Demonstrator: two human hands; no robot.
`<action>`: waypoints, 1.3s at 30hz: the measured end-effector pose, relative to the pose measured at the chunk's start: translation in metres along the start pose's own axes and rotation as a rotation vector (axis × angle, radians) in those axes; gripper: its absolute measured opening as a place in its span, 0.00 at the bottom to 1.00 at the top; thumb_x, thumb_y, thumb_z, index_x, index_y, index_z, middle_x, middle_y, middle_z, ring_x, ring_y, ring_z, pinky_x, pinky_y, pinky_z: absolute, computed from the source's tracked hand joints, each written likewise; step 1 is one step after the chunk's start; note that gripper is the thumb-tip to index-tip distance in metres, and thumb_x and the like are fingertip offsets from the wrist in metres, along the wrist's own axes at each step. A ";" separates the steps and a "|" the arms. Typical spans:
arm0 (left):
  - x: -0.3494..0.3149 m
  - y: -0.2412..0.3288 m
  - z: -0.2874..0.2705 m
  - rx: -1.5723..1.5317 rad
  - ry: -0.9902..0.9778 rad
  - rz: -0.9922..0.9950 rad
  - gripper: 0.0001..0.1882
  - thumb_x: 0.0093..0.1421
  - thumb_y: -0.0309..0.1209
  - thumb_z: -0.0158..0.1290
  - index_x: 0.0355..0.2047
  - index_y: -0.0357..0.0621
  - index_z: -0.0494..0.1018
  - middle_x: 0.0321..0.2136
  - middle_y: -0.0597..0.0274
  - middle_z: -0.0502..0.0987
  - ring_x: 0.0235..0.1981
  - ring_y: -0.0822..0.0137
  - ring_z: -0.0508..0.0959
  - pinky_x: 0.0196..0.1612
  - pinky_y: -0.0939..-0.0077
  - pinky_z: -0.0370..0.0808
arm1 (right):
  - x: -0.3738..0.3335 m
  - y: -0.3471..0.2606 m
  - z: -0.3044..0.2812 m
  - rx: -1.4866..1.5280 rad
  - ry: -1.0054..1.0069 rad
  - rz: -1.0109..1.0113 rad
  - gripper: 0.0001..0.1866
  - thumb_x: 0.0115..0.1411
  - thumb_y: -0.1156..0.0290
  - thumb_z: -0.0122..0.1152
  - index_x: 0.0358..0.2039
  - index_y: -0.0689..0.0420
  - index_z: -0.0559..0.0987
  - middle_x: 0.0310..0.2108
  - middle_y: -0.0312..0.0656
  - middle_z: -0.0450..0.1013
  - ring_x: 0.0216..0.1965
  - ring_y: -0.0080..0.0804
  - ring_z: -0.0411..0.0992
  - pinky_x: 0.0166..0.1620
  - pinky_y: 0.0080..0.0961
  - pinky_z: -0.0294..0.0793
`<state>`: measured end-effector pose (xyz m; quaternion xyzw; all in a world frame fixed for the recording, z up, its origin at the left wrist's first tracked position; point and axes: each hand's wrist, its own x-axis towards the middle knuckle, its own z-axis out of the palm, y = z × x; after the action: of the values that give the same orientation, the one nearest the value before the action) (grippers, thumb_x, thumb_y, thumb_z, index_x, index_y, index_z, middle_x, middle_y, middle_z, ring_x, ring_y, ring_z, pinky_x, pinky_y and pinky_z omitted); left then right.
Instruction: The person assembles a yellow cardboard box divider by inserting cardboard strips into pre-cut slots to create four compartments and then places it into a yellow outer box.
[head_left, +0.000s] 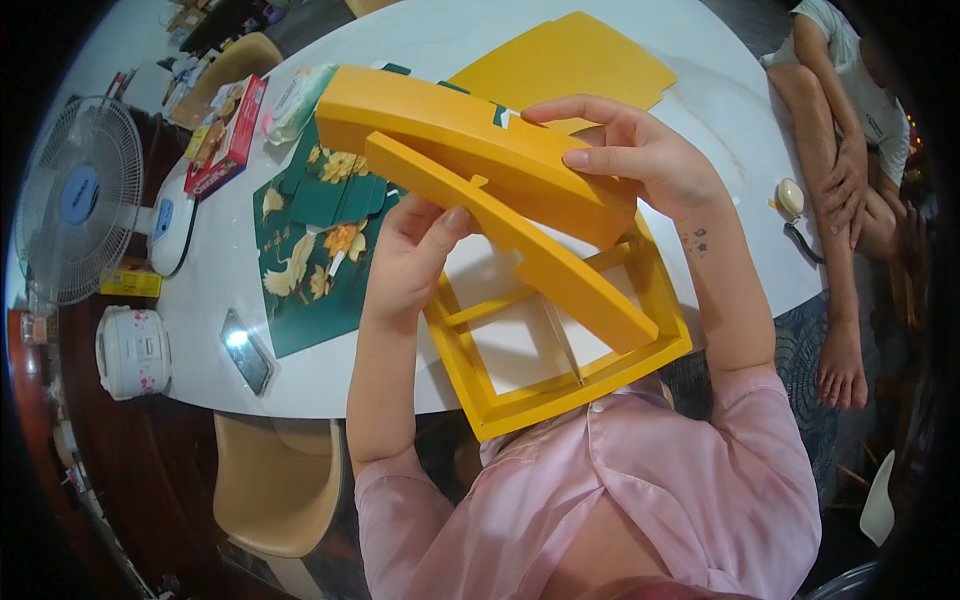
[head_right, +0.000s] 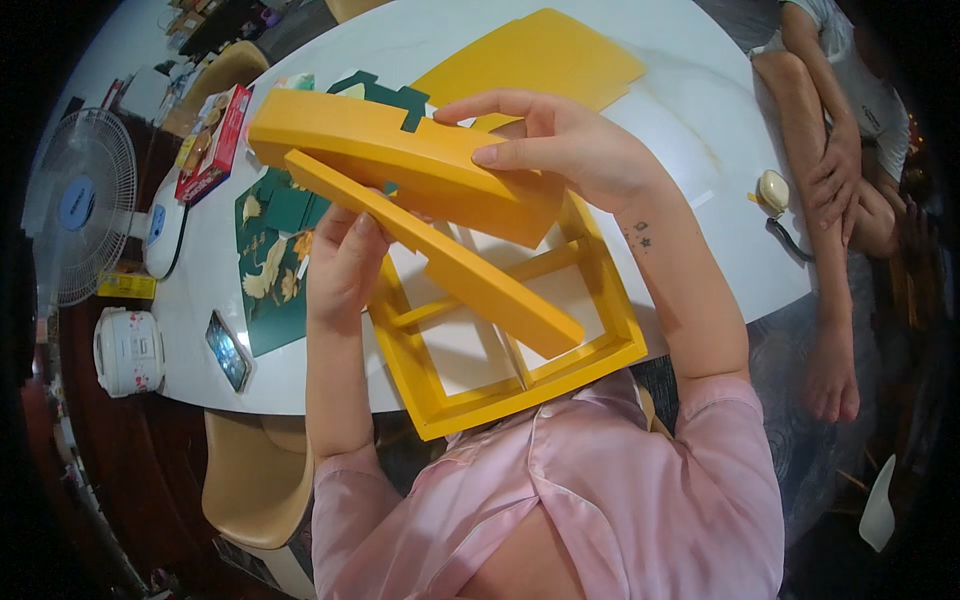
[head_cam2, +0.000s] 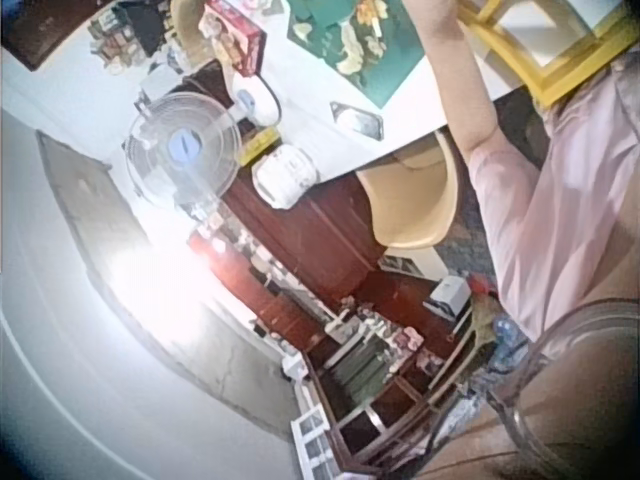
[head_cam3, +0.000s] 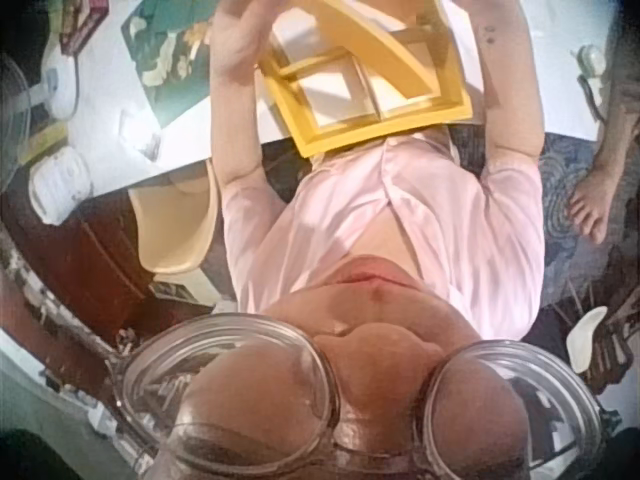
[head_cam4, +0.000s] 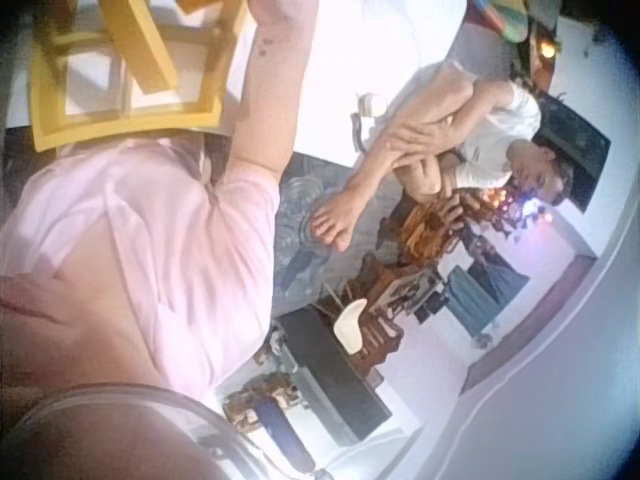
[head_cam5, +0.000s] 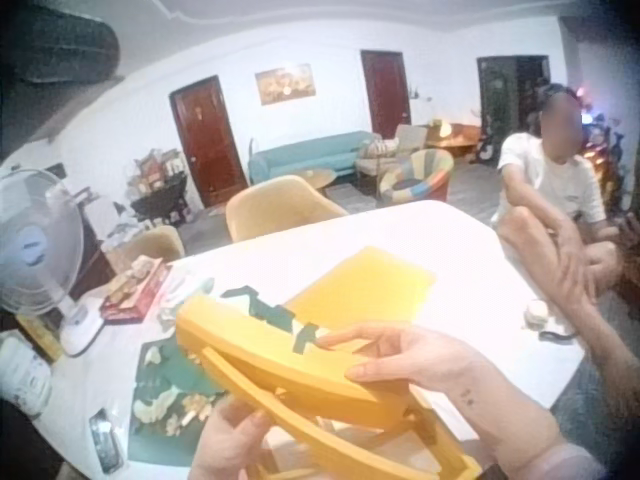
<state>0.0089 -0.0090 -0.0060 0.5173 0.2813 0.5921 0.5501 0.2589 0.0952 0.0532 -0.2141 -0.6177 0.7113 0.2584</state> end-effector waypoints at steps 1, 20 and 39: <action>-0.001 0.002 0.004 0.059 0.070 0.030 0.18 0.70 0.31 0.49 0.58 0.41 0.70 0.54 0.52 0.76 0.51 0.55 0.80 0.55 0.55 0.77 | 0.006 0.010 0.000 -0.027 0.003 -0.023 0.25 0.63 0.68 0.62 0.60 0.59 0.73 0.44 0.40 0.77 0.41 0.23 0.75 0.46 0.16 0.72; 0.008 0.010 0.006 -0.265 0.410 0.030 0.10 0.69 0.31 0.52 0.45 0.38 0.76 0.39 0.58 0.82 0.39 0.64 0.83 0.45 0.69 0.83 | 0.000 0.006 -0.003 -0.175 0.069 0.069 0.18 0.63 0.70 0.62 0.51 0.65 0.76 0.40 0.42 0.80 0.40 0.25 0.79 0.39 0.20 0.80; 0.012 -0.001 0.022 0.129 0.458 -0.034 0.12 0.65 0.29 0.57 0.45 0.38 0.69 0.34 0.53 0.83 0.31 0.64 0.85 0.39 0.71 0.84 | 0.006 0.031 -0.011 -0.329 0.100 0.157 0.19 0.59 0.67 0.57 0.47 0.64 0.82 0.36 0.39 0.80 0.35 0.22 0.76 0.41 0.17 0.74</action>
<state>0.0311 -0.0022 0.0035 0.3990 0.4445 0.6654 0.4477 0.2573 0.1042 0.0216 -0.3363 -0.6934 0.6071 0.1940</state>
